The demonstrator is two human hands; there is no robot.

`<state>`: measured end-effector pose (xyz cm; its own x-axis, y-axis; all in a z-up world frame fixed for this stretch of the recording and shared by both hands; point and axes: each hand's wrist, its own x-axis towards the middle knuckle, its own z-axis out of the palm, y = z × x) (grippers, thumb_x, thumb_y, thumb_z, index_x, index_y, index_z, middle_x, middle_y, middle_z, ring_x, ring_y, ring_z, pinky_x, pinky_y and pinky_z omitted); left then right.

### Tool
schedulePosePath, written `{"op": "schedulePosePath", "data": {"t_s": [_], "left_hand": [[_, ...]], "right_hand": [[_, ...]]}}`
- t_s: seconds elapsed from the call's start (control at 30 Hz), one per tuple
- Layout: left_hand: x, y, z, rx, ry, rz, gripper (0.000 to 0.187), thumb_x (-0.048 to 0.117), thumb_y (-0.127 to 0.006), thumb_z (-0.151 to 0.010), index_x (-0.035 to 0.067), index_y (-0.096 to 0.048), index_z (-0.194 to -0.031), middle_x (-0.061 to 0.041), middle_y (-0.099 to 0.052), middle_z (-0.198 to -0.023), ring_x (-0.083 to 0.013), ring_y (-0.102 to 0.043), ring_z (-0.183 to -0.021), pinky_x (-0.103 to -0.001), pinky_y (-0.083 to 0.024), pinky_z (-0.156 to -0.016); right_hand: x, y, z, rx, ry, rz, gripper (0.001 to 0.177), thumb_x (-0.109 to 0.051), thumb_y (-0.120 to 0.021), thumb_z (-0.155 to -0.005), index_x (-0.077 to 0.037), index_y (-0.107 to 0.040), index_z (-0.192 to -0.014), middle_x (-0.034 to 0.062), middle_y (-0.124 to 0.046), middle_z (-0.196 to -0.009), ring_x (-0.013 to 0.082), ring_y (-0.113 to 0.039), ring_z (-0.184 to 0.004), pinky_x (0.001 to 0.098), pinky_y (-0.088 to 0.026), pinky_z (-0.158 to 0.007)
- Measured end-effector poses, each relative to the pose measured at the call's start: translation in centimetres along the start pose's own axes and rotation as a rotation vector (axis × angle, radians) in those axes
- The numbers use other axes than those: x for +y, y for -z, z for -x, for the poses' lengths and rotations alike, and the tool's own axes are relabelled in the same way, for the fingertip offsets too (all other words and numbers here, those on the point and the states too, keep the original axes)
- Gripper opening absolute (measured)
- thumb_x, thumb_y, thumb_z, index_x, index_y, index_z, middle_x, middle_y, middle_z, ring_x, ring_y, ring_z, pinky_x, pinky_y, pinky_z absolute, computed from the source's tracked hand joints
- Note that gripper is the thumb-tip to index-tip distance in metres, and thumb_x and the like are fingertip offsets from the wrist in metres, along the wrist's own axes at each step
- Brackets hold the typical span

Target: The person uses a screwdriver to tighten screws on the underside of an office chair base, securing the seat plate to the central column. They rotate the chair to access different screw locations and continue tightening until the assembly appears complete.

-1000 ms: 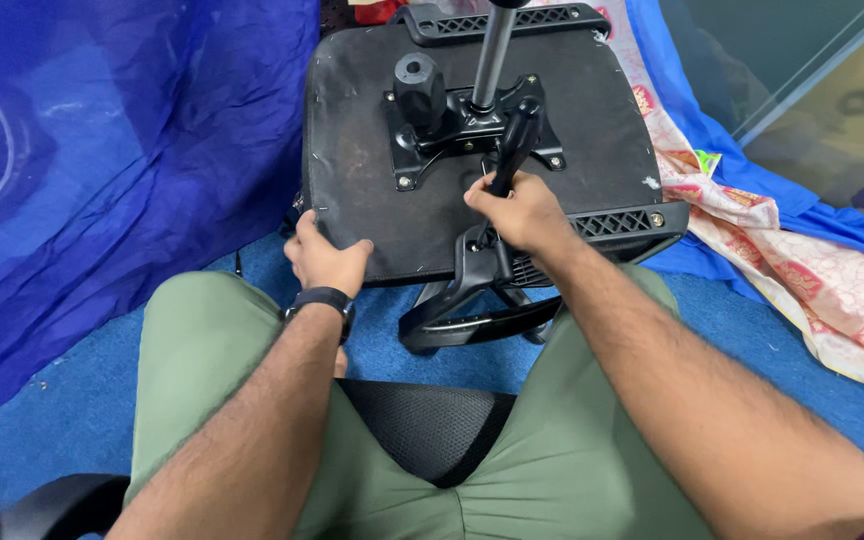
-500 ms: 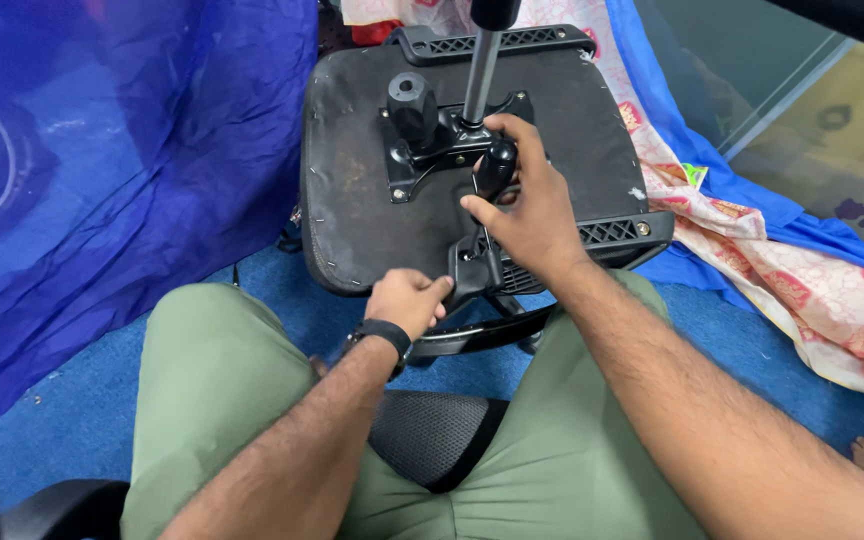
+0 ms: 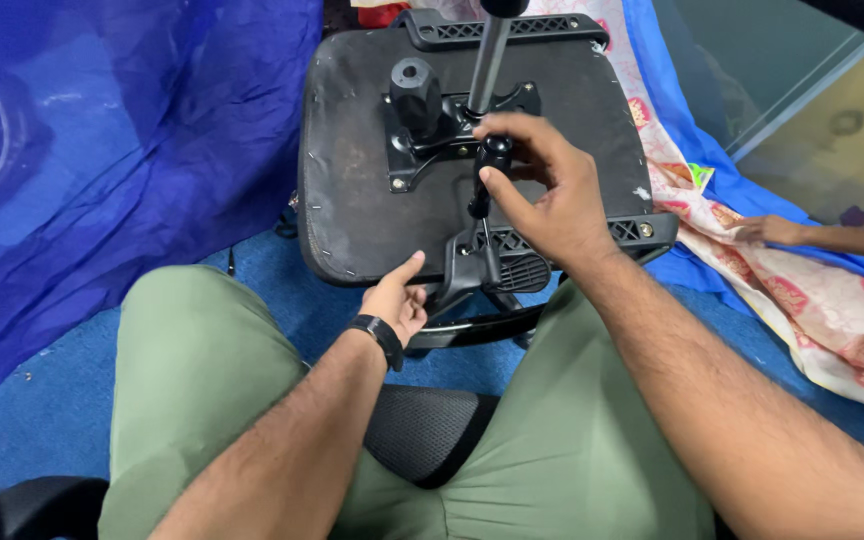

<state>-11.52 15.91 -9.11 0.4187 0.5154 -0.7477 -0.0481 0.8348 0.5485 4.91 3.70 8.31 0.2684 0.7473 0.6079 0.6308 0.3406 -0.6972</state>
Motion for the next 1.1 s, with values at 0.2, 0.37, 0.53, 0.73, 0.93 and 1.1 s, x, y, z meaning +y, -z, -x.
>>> {"op": "schedulePosePath", "data": {"t_s": [0.2, 0.37, 0.53, 0.73, 0.93, 1.1], "left_hand": [[-0.4, 0.0, 0.0, -0.034, -0.016, 0.235, 0.032, 0.019, -0.080, -0.086, 0.011, -0.058, -0.108, -0.002, -0.057, -0.093, -0.0116, -0.057, -0.072, -0.027, -0.041, -0.060], [-0.4, 0.5, -0.2, -0.027, -0.035, 0.203, 0.033, 0.026, -0.076, -0.090, 0.009, -0.058, -0.112, -0.003, -0.057, -0.096, -0.0109, -0.056, -0.070, -0.027, -0.039, -0.057], [-1.2, 0.2, -0.8, -0.070, -0.048, 0.217, 0.031, 0.028, -0.076, -0.090, 0.009, -0.058, -0.107, -0.003, -0.059, -0.088, -0.0115, -0.058, -0.067, -0.027, -0.038, -0.054], [-2.5, -2.8, -1.0, 0.118, -0.114, 0.267, 0.035, 0.024, -0.083, -0.085, 0.007, -0.059, -0.103, -0.004, -0.060, -0.077, -0.0132, -0.062, -0.060, -0.027, -0.035, -0.046], [-1.8, -4.6, 1.8, 0.144, -0.170, 0.162, 0.035, 0.015, -0.084, -0.077, 0.006, -0.059, -0.100, -0.003, -0.068, -0.083, -0.0149, -0.069, -0.063, -0.025, -0.037, -0.045], [-1.8, -4.0, 2.9, 0.092, -0.193, 0.118, 0.033, 0.015, -0.086, -0.075, 0.006, -0.060, -0.093, -0.003, -0.064, -0.076, -0.0107, -0.063, -0.059, -0.024, -0.040, -0.047]], "right_hand": [[0.6, 0.2, -0.2, -0.002, -0.005, -0.056, 0.032, 0.003, -0.072, -0.098, -0.002, -0.060, -0.127, 0.0087, -0.071, -0.125, 0.0130, -0.070, -0.112, 0.0292, -0.061, -0.098], [1.1, 0.5, -0.6, -0.054, 0.027, -0.101, 0.032, 0.004, -0.071, -0.098, -0.002, -0.057, -0.126, 0.0087, -0.070, -0.124, 0.0145, -0.070, -0.116, 0.0302, -0.060, -0.100], [1.0, 0.9, -0.8, -0.112, -0.030, -0.107, 0.033, 0.003, -0.069, -0.097, -0.002, -0.056, -0.127, 0.0084, -0.070, -0.124, 0.0152, -0.070, -0.116, 0.0311, -0.060, -0.100], [0.6, 1.5, -0.6, -0.153, -0.057, -0.182, 0.035, 0.003, -0.067, -0.098, -0.003, -0.055, -0.130, 0.0082, -0.068, -0.129, 0.0141, -0.067, -0.119, 0.0313, -0.058, -0.101], [0.4, 2.8, 0.0, -0.217, -0.025, -0.061, 0.040, 0.003, -0.070, -0.094, -0.005, -0.055, -0.131, 0.0080, -0.069, -0.133, 0.0155, -0.067, -0.122, 0.0308, -0.058, -0.097], [0.5, 3.0, -0.1, -0.187, -0.005, -0.027, 0.037, 0.001, -0.073, -0.094, -0.004, -0.057, -0.127, 0.0071, -0.071, -0.129, 0.0160, -0.071, -0.117, 0.0308, -0.061, -0.096]]}}
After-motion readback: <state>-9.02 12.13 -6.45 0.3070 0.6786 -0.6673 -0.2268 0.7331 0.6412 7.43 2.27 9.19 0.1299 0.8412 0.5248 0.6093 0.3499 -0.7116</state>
